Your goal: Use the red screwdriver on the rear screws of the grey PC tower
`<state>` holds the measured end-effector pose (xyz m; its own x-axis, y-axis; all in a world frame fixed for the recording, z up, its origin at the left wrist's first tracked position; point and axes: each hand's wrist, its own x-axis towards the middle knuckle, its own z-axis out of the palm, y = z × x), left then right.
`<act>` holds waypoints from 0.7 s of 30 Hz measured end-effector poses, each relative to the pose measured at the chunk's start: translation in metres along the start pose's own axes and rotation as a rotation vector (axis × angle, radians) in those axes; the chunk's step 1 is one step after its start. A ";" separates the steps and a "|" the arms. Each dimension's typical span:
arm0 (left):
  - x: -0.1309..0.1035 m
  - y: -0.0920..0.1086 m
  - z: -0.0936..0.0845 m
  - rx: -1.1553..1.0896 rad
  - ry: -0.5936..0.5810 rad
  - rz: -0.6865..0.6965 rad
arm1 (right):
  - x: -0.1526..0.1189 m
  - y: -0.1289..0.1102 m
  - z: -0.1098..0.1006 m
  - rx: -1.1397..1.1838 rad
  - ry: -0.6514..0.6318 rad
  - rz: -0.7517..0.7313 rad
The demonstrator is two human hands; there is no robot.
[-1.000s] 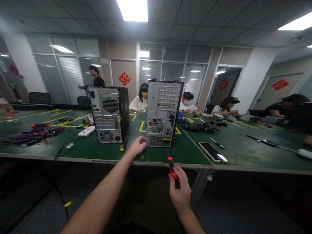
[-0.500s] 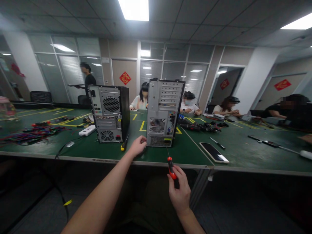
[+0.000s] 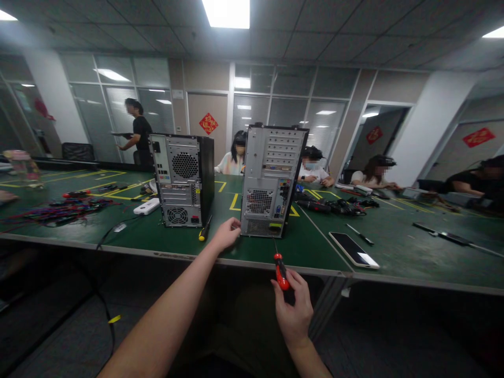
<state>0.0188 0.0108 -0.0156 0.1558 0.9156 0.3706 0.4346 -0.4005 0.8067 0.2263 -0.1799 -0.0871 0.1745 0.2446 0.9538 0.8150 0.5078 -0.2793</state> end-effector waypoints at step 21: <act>0.000 -0.001 -0.001 0.002 -0.012 -0.004 | 0.003 -0.001 -0.003 -0.054 -0.003 0.011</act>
<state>0.0173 0.0110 -0.0159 0.1650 0.9175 0.3618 0.4372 -0.3969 0.8071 0.2277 -0.1820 -0.0836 0.1815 0.2527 0.9504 0.8415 0.4602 -0.2831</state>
